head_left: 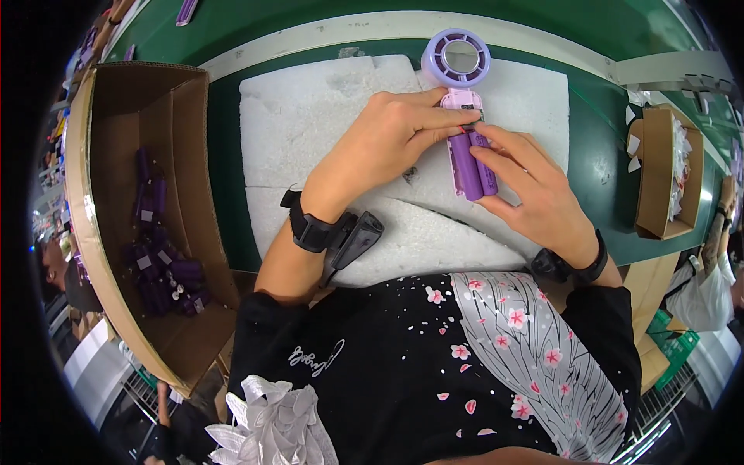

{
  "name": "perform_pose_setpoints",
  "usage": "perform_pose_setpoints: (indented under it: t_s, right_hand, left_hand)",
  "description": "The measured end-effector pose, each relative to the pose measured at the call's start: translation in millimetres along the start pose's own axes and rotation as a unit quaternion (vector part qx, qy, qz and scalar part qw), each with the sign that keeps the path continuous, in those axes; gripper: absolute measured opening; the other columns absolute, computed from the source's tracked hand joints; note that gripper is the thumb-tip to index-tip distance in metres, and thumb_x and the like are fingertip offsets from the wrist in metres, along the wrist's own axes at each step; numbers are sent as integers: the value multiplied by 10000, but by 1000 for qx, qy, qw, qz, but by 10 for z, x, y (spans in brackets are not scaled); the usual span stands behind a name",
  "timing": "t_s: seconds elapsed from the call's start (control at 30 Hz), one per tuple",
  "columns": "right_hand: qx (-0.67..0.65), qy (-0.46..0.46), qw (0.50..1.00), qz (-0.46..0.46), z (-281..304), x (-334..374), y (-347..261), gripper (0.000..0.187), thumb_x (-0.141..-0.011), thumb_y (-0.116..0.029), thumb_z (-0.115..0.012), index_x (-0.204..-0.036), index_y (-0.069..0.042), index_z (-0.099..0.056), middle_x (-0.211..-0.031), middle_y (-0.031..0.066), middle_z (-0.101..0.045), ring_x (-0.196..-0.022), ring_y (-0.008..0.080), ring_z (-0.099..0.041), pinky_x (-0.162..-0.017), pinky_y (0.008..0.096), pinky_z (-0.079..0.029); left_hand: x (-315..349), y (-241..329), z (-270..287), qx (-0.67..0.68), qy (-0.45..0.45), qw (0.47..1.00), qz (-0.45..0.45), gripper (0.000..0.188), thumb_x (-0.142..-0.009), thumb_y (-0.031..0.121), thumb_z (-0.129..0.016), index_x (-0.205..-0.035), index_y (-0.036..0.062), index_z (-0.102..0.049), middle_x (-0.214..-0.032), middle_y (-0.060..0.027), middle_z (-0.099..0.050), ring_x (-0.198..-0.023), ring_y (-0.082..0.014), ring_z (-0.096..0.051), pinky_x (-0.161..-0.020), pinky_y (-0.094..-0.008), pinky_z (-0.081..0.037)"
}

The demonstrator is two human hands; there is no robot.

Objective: The person connects a circuit board to a wire, installs the board and a battery into a fan housing, and places it on a conveyor belt. They then pick up another battery, wrap it with tape, and prepare it for the next assembly.

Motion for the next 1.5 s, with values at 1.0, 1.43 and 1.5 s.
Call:
perform_pose_setpoints:
  t_s: [1.0, 1.43, 1.5]
  right_hand:
    - [-95, 27, 990, -96, -5, -170, 130, 470, -609, -46, -827, -1014, -32, -590, -1147, 109, -523, -872, 229, -580, -738, 302, -501]
    - [-70, 100, 991, -58, -164, -83, 342, 138, -735, -33, -738, -857, -12, -678, -900, 104, -624, -820, 234, -609, -721, 304, -489]
    - [-55, 66, 996, -33, -139, -117, 311, 124, -736, -18, -723, -852, -18, -681, -923, 105, -623, -852, 245, -611, -735, 312, -493]
  left_hand:
    - [-34, -31, -51, 58, 15, 997, 41, 463, -630, 134, -819, -1079, 122, -709, -948, -171, -694, -707, -204, -685, -676, -293, -530]
    - [64, -75, -250, 104, -25, 993, 54, 496, -643, 110, -820, -1118, 82, -680, -1081, -161, -680, -704, -179, -659, -694, -288, -523]
    - [61, -88, -234, 77, -32, 995, 54, 499, -645, 124, -821, -1121, 83, -678, -1071, -141, -685, -689, -186, -657, -678, -288, -521]
Point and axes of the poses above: each hand's wrist, its own x-axis away from the middle knuckle, its own z-axis out of the back of the hand, y = z × x, the point moved 2 cm from there along -x, towards the middle knuckle
